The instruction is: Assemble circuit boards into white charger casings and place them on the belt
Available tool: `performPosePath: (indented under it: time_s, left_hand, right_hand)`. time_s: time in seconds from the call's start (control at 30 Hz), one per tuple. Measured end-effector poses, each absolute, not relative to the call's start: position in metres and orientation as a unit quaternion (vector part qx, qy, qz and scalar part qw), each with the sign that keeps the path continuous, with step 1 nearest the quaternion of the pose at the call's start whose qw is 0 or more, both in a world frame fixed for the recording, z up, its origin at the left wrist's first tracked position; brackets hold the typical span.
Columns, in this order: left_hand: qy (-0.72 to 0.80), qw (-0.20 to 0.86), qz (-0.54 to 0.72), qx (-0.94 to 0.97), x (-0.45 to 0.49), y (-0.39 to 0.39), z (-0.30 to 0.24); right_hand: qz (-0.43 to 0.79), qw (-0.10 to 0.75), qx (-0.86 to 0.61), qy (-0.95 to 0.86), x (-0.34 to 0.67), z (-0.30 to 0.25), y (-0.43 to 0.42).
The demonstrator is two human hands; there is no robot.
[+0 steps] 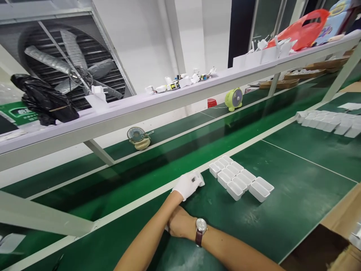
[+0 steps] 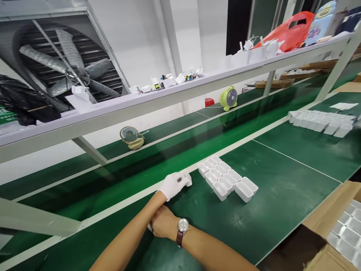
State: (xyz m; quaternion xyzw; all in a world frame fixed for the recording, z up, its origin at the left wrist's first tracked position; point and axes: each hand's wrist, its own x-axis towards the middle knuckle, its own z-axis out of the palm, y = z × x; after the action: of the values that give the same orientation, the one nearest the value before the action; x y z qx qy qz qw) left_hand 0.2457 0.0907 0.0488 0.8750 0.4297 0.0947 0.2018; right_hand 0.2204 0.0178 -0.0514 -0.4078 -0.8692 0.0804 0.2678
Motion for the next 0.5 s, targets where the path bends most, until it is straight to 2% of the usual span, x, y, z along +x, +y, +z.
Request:
performPosePath:
  time_s: [0.27, 0.4, 0.5]
  left_hand:
    - [0.579, 0.115, 0.250, 0.768, 0.073, 0.065, 0.039]
    - [0.561, 0.080, 0.307, 0.764, 0.017, 0.030, 0.017]
    - [0.493, 0.075, 0.351, 0.792, -0.001, 0.009, 0.003]
  right_hand:
    - [0.052, 0.288, -0.415, -0.862, 0.229, -0.044, 0.004]
    - [0.051, 0.304, -0.414, -0.857, 0.228, -0.050, -0.003]
    - [0.049, 0.313, -0.408, -0.856, 0.228, -0.053, -0.006]
